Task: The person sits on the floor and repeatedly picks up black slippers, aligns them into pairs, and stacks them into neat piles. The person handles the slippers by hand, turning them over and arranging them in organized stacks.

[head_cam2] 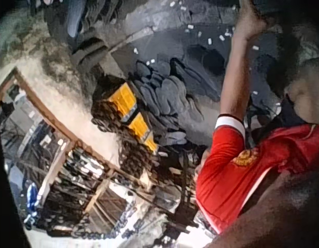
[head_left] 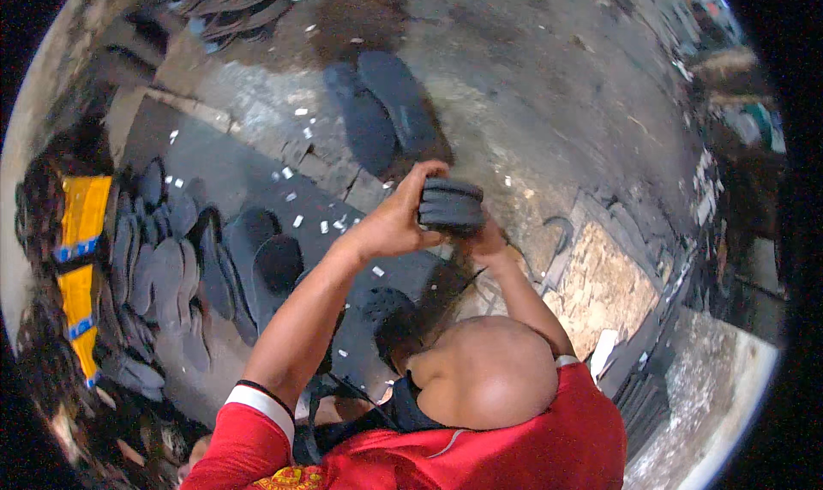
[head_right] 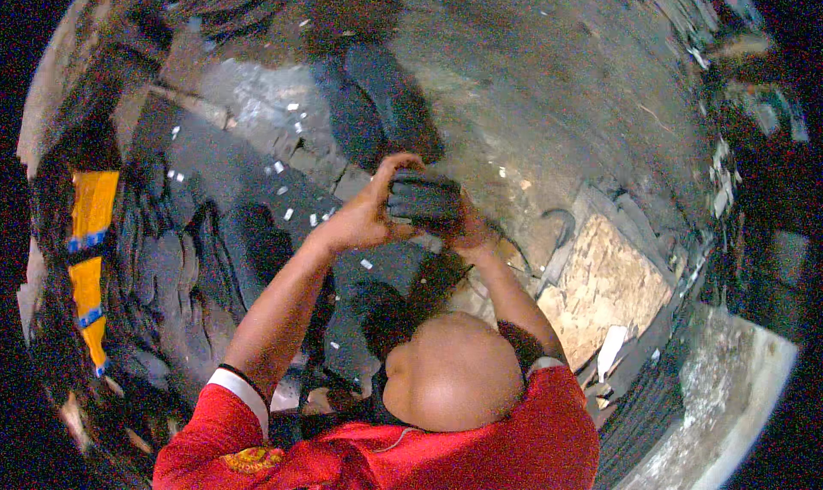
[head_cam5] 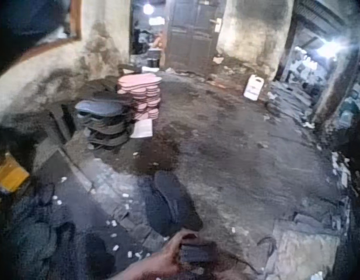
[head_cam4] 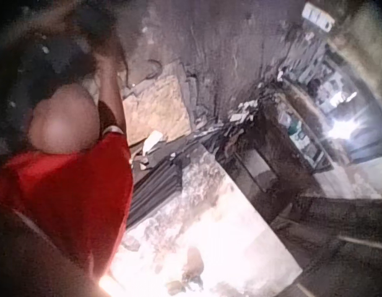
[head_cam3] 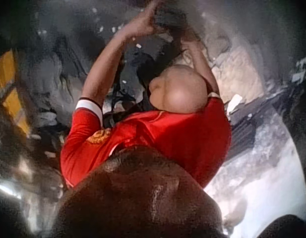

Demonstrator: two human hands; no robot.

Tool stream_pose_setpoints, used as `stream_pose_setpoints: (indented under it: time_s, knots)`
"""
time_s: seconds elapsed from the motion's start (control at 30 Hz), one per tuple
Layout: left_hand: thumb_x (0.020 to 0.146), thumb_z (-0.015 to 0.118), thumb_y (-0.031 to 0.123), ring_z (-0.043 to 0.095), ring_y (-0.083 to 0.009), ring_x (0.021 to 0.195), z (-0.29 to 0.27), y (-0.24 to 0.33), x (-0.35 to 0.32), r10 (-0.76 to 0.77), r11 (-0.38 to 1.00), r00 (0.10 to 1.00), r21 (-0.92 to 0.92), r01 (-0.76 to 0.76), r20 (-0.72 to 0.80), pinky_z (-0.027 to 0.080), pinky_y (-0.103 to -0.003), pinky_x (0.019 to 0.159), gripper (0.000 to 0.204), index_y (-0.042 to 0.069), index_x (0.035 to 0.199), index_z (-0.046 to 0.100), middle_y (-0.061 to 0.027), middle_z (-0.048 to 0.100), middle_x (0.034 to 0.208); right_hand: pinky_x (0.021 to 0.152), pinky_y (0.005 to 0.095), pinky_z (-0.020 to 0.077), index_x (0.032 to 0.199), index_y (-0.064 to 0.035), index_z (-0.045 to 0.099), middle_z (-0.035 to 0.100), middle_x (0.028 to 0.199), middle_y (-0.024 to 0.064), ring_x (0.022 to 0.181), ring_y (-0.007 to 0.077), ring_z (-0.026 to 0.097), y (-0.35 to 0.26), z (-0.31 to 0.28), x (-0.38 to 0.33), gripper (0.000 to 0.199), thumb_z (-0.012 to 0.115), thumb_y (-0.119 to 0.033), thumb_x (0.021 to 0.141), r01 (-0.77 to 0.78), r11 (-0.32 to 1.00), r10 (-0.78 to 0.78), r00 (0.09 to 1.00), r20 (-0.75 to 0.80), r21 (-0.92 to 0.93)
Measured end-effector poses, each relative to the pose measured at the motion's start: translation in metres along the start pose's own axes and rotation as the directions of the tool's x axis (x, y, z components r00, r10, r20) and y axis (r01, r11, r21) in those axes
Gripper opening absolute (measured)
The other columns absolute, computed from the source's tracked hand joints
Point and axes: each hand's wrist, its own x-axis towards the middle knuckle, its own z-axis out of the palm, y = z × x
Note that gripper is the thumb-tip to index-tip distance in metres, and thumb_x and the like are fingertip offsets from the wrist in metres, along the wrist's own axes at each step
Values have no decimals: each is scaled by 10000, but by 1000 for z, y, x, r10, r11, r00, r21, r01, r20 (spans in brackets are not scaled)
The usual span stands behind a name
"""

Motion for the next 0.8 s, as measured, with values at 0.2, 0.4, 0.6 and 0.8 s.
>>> stream_pose_setpoints:
  time_s: [0.2, 0.4, 0.6, 0.8]
  knots:
    - [888, 804, 111, 557, -216, 1272, -36, -2, -74, -492, 656, 857, -712, 249, -154, 446, -387, 1083, 822, 61, 1546, 313, -117, 584, 1393, 1110, 418, 441, 1502, -33, 394, 555, 1449, 122, 1291, 265, 562, -155, 75, -21, 740, 801, -186, 903, -87, 917, -28, 959, 280, 390]
    - [955, 744, 170, 633, -184, 1124, -29, -1, -117, -569, 602, 705, -799, 6, -423, 519, -349, 968, 553, 18, 1414, 475, -106, 667, 1251, 1078, 414, 476, 1472, -39, 425, 597, 1399, 95, 1227, 247, 606, -174, 112, -15, 600, 709, -66, 944, -93, 841, -32, 975, 220, 533]
    - [965, 723, 144, 643, -201, 1145, -36, 6, -143, -613, 528, 636, -842, -110, -468, 521, -364, 998, 523, 8, 1406, 477, -106, 666, 1267, 1111, 404, 444, 1505, -6, 397, 567, 1440, 124, 1310, 256, 556, -185, 121, -17, 581, 636, -72, 980, -115, 858, -42, 956, 291, 501]
    - [928, 753, 98, 645, -206, 1142, -37, 6, -152, -574, 596, 622, -793, -129, -532, 513, -371, 1013, 532, 8, 1388, 500, -102, 667, 1264, 1119, 397, 432, 1515, -14, 388, 568, 1439, 114, 1309, 251, 553, -194, 140, -22, 623, 664, -44, 957, -116, 874, -24, 960, 280, 473]
